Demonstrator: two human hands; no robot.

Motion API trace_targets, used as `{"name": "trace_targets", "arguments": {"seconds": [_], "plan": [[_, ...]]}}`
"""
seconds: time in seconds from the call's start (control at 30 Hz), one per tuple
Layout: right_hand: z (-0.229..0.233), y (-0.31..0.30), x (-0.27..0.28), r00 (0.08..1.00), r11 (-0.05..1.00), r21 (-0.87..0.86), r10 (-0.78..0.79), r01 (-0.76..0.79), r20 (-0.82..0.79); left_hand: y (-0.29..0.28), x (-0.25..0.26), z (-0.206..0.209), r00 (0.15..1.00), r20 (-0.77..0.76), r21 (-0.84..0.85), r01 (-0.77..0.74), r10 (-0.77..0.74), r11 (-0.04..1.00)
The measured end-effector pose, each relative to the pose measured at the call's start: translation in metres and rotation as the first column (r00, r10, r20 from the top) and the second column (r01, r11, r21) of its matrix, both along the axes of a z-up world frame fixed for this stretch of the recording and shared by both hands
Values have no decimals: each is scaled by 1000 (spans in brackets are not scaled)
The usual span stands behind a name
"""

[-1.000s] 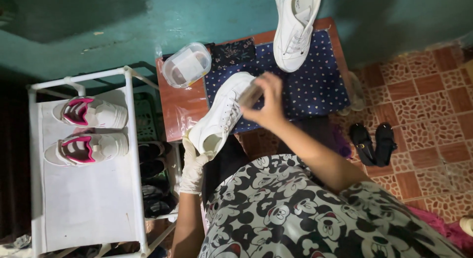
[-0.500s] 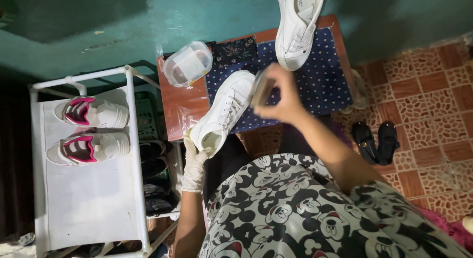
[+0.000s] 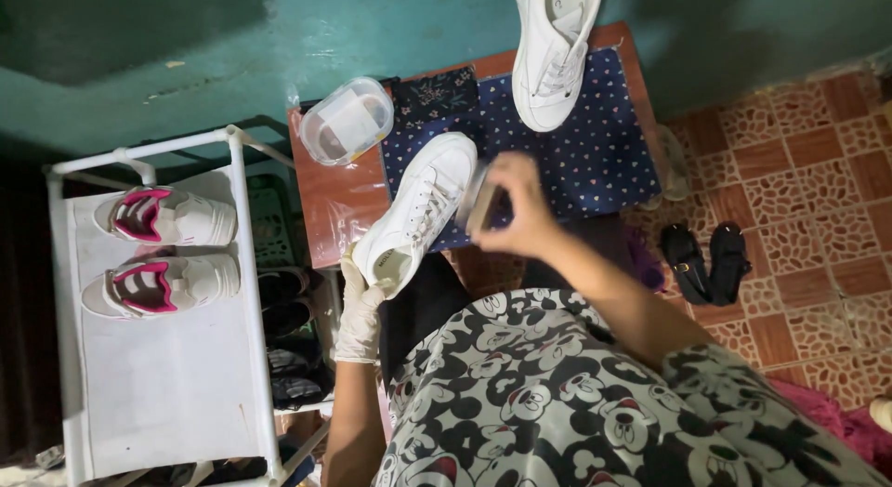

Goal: The person scrubs a white sneaker with a small brush while wearing gloves. They rotate the shoe to clean the sides, toe, and sole, then briefly inspect the interior before continuing to scrub the exterior.

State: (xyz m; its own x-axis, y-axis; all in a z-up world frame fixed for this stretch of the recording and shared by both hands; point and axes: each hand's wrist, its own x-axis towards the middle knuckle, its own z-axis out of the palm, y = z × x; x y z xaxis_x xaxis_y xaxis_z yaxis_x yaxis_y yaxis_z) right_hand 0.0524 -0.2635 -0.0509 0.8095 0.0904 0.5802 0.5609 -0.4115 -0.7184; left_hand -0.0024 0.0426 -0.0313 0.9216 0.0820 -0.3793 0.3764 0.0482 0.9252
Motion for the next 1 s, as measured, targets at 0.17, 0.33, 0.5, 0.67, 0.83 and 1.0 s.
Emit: {"name": "trace_targets", "arguments": {"seconds": [0.17, 0.33, 0.5, 0.67, 0.83, 1.0], "plan": [[5, -12, 28, 977, 984, 55, -163, 172, -141, -3, -3, 12, 999, 14, 16, 41, -41, 999], [-10, 34, -25, 978, 995, -85, -64, 48, -200, -9, -6, 20, 1000, -6, 13, 23, -23, 1000], [0, 18, -11, 992, 995, 23, -91, 93, -87, -6, -10, 13, 1000, 12, -30, -5, 5, 1000], [-7, 37, 4, 968, 968, 36, -246, 248, -59, -9, -11, 12, 999, 32, -20, -16, 17, 1000], [-33, 71, -21, 996, 995, -51, -85, 85, 16, -5, -16, 1, 999, -24, -7, -36, 36, 999], [-33, 39, 6, 957, 961, 35, -268, 274, -114, -17, -15, 39, 995, -99, 57, 24, -18, 998]]}}
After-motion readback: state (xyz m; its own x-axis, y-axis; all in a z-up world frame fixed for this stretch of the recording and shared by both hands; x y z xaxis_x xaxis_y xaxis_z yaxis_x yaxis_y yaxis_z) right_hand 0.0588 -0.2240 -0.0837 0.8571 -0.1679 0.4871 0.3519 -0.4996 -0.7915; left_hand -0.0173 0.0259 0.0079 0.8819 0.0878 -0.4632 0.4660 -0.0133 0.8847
